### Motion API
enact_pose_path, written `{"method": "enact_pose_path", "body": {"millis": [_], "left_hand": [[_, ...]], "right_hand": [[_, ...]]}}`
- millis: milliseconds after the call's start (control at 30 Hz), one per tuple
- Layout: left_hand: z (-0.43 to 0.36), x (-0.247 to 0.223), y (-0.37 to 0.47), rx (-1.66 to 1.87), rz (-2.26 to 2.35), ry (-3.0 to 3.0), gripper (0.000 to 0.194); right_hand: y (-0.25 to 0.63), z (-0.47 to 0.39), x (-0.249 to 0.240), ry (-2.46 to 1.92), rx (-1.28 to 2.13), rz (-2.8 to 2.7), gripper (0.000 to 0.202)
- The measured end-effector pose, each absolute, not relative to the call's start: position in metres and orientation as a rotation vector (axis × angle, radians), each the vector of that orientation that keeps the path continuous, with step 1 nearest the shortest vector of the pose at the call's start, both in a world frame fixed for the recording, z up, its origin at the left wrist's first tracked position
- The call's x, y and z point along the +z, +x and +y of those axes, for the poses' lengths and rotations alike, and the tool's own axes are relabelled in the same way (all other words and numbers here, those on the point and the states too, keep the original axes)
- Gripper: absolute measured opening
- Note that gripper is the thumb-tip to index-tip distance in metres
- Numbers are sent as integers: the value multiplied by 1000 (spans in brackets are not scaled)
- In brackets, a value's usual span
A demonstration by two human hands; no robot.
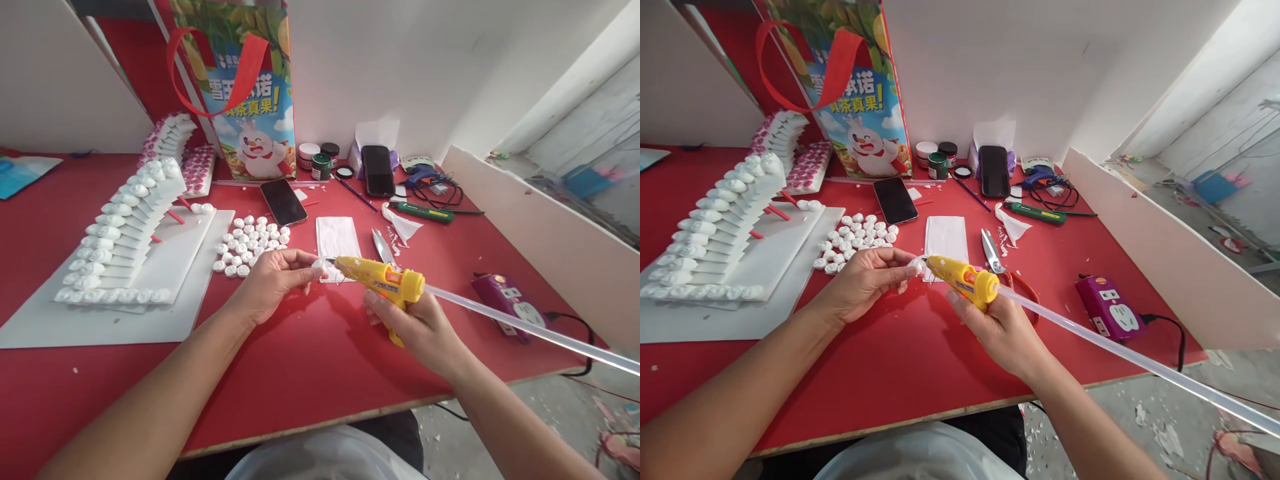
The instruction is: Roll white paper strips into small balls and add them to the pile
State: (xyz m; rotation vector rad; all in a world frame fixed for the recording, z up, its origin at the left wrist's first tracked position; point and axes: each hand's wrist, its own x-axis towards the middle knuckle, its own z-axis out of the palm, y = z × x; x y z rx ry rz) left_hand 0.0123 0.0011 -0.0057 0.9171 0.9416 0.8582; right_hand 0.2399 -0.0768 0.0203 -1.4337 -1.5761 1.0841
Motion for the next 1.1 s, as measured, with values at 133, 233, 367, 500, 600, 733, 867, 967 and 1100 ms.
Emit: {"method": "enact_pose_path", "body": {"millis": [133, 233, 367, 500, 600, 733, 867, 967, 1100], "left_hand": [[1, -4, 14, 863, 944, 906, 43], [1, -3, 14, 860, 946, 911, 43], [1, -5, 13, 861, 943, 926, 43], [1, -6, 12, 864, 945, 924, 41], [1, -7, 13, 862, 947, 910, 38], [1, -6, 13, 858, 936, 898, 37], [1, -6, 13, 848, 930, 917, 38], [1, -5, 12, 844, 929, 933, 40], [0, -6, 12, 834, 935, 949, 40]], "right_hand": [[238, -77, 20, -1491, 1098, -1610, 46], [237, -76, 19, -1500, 1094, -1645, 47], [236, -75, 19, -1474, 1058, -1699, 44], [237, -76, 21, -1468, 1027, -1756, 44], [239, -77, 21, -1525, 1026, -1738, 45], [240, -77, 22, -1567, 1051, -1699, 44], [237, -76, 22, -1536, 1014, -1745, 46], [236, -76, 20, -1511, 1003, -1775, 46], [238, -77, 18, -1551, 1014, -1752, 46]]}}
